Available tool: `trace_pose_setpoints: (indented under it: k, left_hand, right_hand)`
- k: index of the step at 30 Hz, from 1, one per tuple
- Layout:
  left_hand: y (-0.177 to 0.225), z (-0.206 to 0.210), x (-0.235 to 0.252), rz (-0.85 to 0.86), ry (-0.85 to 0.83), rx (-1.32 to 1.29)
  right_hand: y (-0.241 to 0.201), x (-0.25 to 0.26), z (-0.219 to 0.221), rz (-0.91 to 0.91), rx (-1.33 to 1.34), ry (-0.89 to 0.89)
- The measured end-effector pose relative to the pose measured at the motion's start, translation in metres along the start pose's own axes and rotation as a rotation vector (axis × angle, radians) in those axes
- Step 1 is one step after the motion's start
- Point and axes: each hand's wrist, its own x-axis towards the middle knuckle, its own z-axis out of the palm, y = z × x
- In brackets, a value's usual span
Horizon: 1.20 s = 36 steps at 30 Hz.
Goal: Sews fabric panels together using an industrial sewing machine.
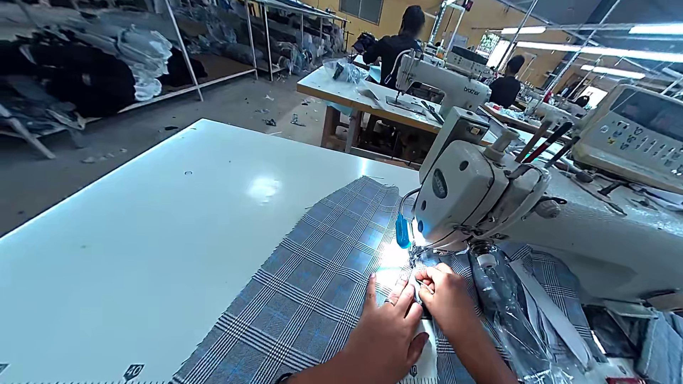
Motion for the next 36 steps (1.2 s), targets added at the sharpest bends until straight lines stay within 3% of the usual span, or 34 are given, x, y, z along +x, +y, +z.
trace_pose_setpoints:
  k: [5, 9, 18, 22, 36]
  left_hand:
    - [0.000, 0.000, 0.000, 0.014, 0.006, 0.006]
    - [0.000, 0.003, -0.001, 0.029, 0.038, 0.005]
    - [-0.028, 0.012, -0.008, 0.165, 0.267, 0.205]
    - [-0.040, 0.009, -0.009, 0.212, 0.272, 0.244]
    - [-0.061, -0.002, 0.002, 0.264, 0.224, 0.231]
  right_hand:
    - [0.005, -0.003, 0.005, -0.088, -0.013, 0.094]
    - [0.001, -0.004, 0.007, -0.056, -0.041, 0.065]
    - [0.010, -0.017, 0.014, -0.150, 0.039, 0.086]
    - [0.017, -0.020, 0.020, -0.186, 0.099, 0.127]
    - [0.020, -0.011, 0.019, -0.146, 0.142, 0.023]
